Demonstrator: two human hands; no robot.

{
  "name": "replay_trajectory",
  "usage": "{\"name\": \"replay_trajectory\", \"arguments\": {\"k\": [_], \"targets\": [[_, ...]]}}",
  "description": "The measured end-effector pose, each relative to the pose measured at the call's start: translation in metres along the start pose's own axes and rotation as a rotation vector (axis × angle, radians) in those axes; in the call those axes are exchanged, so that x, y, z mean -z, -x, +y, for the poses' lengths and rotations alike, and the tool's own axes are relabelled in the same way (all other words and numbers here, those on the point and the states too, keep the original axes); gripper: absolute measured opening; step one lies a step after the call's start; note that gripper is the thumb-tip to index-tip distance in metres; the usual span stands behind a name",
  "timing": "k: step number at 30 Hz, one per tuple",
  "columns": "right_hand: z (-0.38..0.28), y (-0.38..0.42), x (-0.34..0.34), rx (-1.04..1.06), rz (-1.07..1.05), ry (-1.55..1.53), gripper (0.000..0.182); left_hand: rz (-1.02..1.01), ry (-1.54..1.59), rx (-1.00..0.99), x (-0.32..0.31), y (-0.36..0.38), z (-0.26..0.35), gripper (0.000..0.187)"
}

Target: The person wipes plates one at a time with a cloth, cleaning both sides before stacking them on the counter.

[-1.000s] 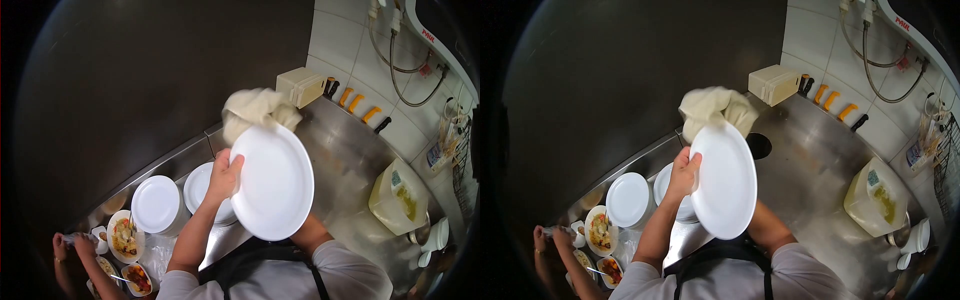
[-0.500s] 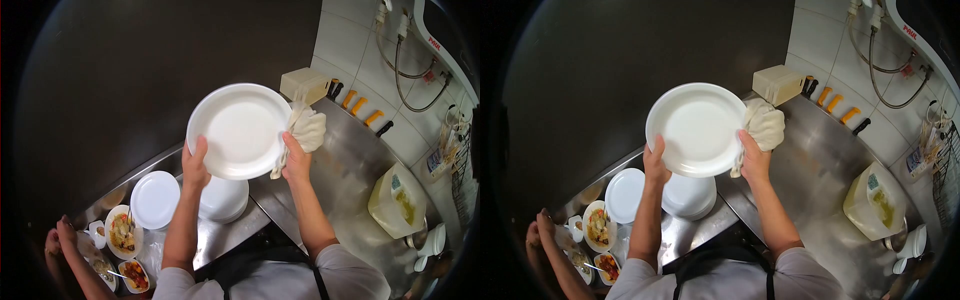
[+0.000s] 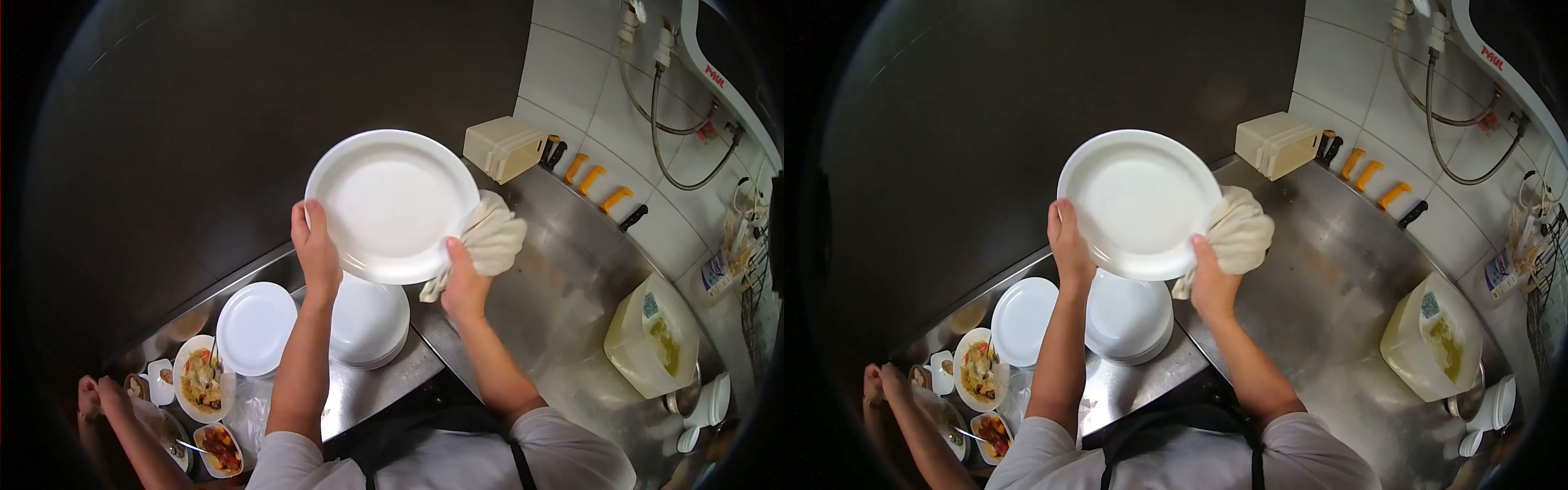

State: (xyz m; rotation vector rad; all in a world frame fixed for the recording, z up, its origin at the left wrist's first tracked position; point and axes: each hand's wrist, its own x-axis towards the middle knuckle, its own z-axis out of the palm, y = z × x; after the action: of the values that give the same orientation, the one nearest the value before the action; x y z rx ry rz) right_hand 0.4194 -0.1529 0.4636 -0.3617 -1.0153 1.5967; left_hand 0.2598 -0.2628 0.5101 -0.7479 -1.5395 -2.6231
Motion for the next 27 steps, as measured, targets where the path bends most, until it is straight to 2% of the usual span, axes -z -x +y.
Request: {"name": "replay_trajectory", "arguments": {"k": [3,4,5,7,8,10,11,12,14,16,17,21,24,25,27], "targets": [[0.000,0.039,-0.007,0.099,-0.081,0.451,0.033,0.190,-0.426,-0.157,-0.001,-0.012,-0.012,0.040],[0.003,0.051,-0.004,0.089,-0.168,0.531,0.031,0.262,-0.543,-0.210,0.000,-0.017,-0.019,0.041],[0.007,0.064,0.000,0.078,-0.253,0.609,0.029,0.282,-0.516,-0.200,0.000,-0.018,-0.027,0.042],[0.010,0.084,0.008,0.339,-0.445,0.720,0.026,0.226,-0.457,-0.157,0.002,-0.018,-0.039,0.040],[0.007,0.090,0.012,0.615,-0.550,0.743,0.026,0.198,-0.426,-0.132,0.005,-0.017,-0.049,0.040],[0.003,0.090,0.012,0.935,-0.677,0.760,0.028,-0.013,0.224,0.451,0.026,0.001,-0.097,0.040],[0.000,0.081,0.006,0.971,-0.698,0.764,0.030,-0.062,0.405,0.661,0.027,0.027,-0.106,0.041],[-0.002,0.069,-0.002,1.009,-0.716,0.769,0.033,-0.120,0.490,0.765,0.023,0.050,-0.107,0.041],[-0.004,0.033,-0.012,0.524,-0.746,0.714,0.041,-0.216,0.536,0.824,0.023,0.076,-0.089,0.041],[0.011,0.023,-0.007,0.218,-0.778,0.658,0.052,-0.245,0.532,0.802,0.025,0.071,-0.071,0.041],[0.022,0.032,0.003,0.435,-0.826,0.684,0.058,-0.229,0.518,0.771,0.023,0.061,-0.070,0.041],[-0.020,0.084,-0.026,0.399,-0.886,0.448,0.085,-0.236,0.478,0.747,0.033,0.058,-0.060,0.042],[-0.043,0.048,-0.049,0.590,-0.858,0.463,0.076,-0.301,0.464,0.824,0.034,0.087,-0.062,0.043],[-0.041,0.030,-0.051,0.538,-0.812,0.440,0.073,-0.314,0.464,0.833,0.032,0.095,-0.071,0.043],[-0.032,0.004,-0.043,0.227,-0.742,0.359,0.068,-0.307,0.481,0.827,0.031,0.095,-0.070,0.043]]}}
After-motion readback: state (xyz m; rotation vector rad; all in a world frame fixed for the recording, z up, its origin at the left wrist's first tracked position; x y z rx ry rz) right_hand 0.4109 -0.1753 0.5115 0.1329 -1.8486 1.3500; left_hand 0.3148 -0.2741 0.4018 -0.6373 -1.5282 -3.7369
